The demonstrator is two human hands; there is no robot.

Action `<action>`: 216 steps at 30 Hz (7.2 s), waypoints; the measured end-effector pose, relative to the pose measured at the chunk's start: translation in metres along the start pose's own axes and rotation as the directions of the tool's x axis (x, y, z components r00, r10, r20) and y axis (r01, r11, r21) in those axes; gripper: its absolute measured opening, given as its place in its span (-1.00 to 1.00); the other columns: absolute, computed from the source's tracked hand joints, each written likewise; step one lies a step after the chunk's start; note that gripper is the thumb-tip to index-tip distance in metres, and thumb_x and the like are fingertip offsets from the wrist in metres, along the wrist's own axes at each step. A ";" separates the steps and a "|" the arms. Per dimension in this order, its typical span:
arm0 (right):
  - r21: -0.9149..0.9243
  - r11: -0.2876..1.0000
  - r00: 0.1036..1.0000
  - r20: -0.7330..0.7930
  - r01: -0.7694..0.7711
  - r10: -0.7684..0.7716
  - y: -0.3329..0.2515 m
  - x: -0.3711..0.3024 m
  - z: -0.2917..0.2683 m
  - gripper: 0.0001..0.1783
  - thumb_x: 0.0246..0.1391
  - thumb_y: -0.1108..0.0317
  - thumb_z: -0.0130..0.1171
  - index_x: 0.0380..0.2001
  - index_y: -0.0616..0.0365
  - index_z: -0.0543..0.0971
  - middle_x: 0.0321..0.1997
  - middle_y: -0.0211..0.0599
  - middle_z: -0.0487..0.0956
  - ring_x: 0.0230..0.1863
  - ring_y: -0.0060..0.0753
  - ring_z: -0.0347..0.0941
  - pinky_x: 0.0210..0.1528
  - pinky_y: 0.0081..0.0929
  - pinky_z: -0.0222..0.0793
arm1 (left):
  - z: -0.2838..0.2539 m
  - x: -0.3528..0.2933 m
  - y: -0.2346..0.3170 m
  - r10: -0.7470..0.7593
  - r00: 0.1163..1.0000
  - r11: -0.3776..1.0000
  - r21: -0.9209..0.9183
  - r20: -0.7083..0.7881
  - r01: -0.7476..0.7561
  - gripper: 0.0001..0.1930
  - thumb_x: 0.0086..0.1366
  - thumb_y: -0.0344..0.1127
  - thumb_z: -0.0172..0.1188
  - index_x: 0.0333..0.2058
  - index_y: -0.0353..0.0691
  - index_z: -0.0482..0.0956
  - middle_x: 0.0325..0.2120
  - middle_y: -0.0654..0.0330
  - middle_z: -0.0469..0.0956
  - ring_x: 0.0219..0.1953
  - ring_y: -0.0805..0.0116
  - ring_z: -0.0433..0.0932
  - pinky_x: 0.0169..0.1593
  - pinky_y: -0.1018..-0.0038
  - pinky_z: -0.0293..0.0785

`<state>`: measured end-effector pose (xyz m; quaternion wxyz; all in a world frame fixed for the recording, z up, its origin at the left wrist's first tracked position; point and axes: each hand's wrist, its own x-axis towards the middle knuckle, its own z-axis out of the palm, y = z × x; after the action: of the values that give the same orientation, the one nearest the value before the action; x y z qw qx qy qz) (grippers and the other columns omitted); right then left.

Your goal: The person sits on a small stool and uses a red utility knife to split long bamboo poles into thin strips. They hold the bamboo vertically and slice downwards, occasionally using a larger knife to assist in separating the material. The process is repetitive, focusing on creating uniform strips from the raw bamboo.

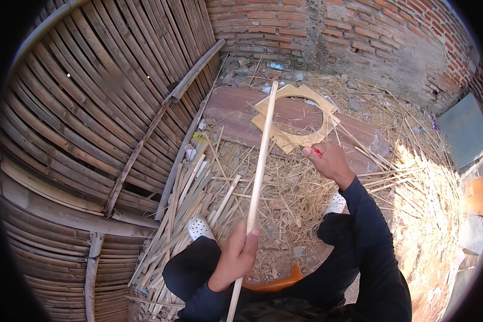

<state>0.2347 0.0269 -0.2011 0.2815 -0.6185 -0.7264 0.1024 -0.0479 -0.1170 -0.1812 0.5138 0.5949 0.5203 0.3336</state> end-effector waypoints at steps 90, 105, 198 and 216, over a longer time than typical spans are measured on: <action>-0.200 0.978 0.974 -0.203 0.054 -0.096 0.069 0.050 0.025 -0.26 -0.02 -0.37 -0.02 -0.66 0.19 0.59 -0.68 -0.04 0.49 -0.54 0.06 0.45 -0.44 -0.08 0.30 | 0.027 -0.013 0.011 0.070 0.971 0.970 0.211 0.229 -0.120 -0.79 0.37 -0.32 -0.04 -0.35 -0.28 0.15 -0.75 -0.02 0.31 -0.70 -0.09 0.40 -0.61 0.20 0.22; -0.358 0.795 0.870 -0.152 -0.490 0.468 0.127 0.041 0.031 -0.13 0.00 -0.48 -0.17 -0.38 0.19 0.66 -0.40 0.11 0.60 -0.24 0.15 0.54 -0.18 -0.08 0.40 | 0.027 -0.041 -0.008 0.065 0.938 0.977 0.168 0.341 -0.129 -0.82 0.36 -0.36 -0.05 -0.28 -0.31 0.15 -0.70 -0.05 0.34 -0.61 -0.11 0.43 -0.55 0.20 0.28; -0.102 0.982 0.977 -0.127 0.160 -0.172 -0.002 0.016 0.017 -0.31 -0.02 -0.37 0.00 -0.73 0.08 0.52 -0.81 -0.13 0.38 -0.68 0.00 0.41 -0.58 -0.16 0.29 | 0.020 0.001 0.012 0.001 0.951 1.000 0.001 0.308 -0.001 -0.82 0.43 -0.26 -0.11 -0.24 -0.27 0.28 -0.56 0.35 0.20 -0.50 0.57 0.19 -0.41 0.52 0.23; -0.023 0.998 0.959 0.280 0.056 -0.047 -0.034 -0.004 0.033 -0.23 0.06 -0.40 -0.12 -0.71 0.13 0.52 -0.78 -0.10 0.41 -0.64 0.02 0.43 -0.52 -0.17 0.32 | -0.003 -0.011 -0.024 -0.264 0.942 0.744 -0.579 0.205 0.334 -0.86 0.45 -0.26 -0.13 -0.28 -0.17 0.29 -0.66 0.48 0.15 -0.63 0.71 0.07 -0.57 0.68 0.03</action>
<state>0.1887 0.0224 -0.2130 0.1694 -0.5829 -0.7762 0.1701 -0.0600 -0.1286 -0.2021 0.7514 0.3252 0.4455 0.3622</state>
